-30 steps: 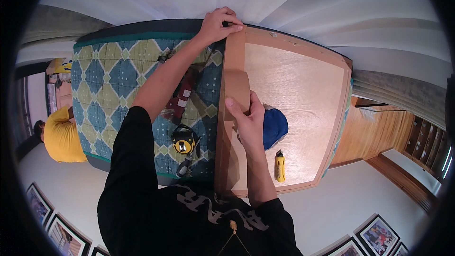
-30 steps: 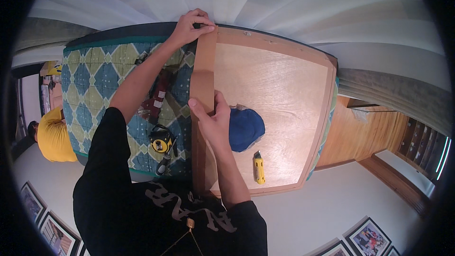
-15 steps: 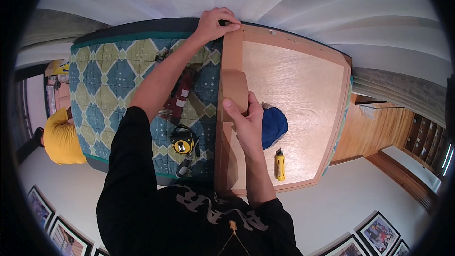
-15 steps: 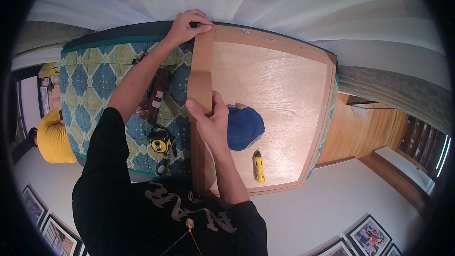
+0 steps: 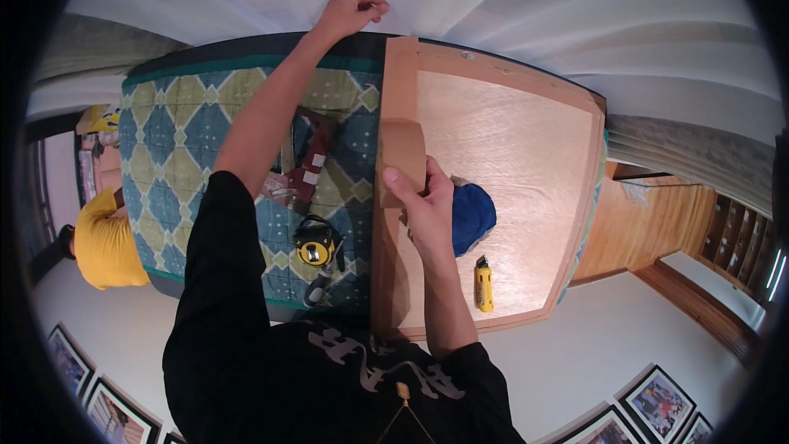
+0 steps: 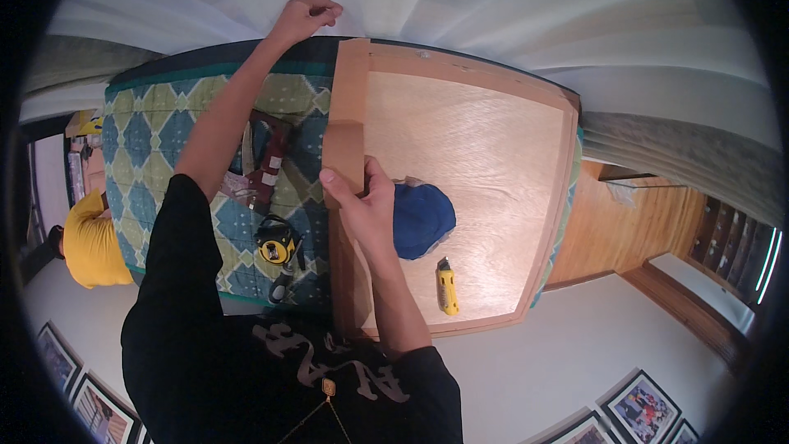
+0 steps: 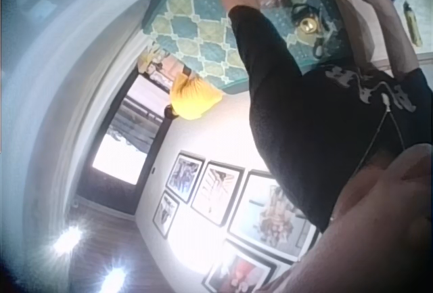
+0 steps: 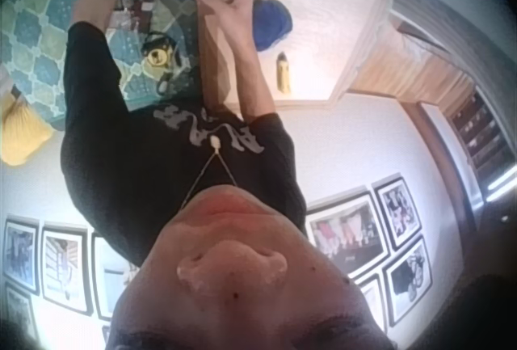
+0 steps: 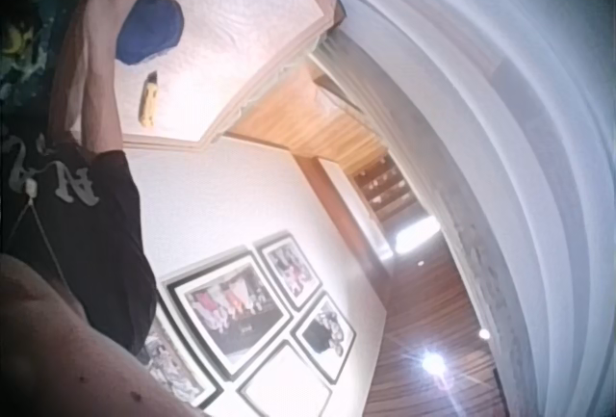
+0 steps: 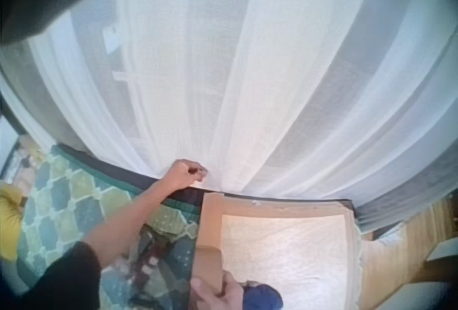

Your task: The person applies brown packing tape to the edges of a wooden furniture piece using a utility knife to cut the tape and a blue cloth to smooth it. The person repeatedly measures, cuts, and presses tape along the frame edges.

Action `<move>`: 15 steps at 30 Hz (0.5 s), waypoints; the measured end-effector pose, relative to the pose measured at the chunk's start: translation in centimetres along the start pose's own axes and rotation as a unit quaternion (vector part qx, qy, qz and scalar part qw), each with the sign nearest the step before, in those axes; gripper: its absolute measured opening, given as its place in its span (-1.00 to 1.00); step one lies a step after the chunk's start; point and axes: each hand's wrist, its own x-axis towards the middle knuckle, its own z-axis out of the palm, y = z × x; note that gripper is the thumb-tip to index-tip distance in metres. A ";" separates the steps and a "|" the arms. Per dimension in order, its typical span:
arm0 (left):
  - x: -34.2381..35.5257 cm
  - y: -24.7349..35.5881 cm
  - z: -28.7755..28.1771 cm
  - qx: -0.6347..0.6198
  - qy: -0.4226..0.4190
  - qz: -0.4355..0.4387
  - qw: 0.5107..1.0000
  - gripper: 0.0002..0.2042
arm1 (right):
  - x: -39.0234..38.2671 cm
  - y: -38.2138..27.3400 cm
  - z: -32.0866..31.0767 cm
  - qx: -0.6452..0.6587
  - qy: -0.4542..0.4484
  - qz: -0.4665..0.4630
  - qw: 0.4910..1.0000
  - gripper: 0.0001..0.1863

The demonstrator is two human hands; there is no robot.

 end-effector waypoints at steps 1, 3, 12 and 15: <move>0.3 1.6 0.1 0.025 -0.006 -0.022 0.999 -0.65 | 0.1 -0.2 -0.2 -0.009 0.005 0.011 1.000 -0.60; 0.0 5.5 1.8 0.135 -0.006 0.022 0.991 -0.57 | -0.2 -0.6 -0.2 -0.021 0.015 0.038 0.999 -0.64; 1.0 2.6 8.0 0.480 0.111 0.303 0.816 -0.75 | -0.9 0.3 -0.6 -0.327 0.026 -0.085 0.941 -0.40; 2.1 3.7 8.4 0.415 0.110 0.217 0.877 -0.73 | -5.3 1.7 -1.1 -0.220 0.012 0.067 0.973 -0.46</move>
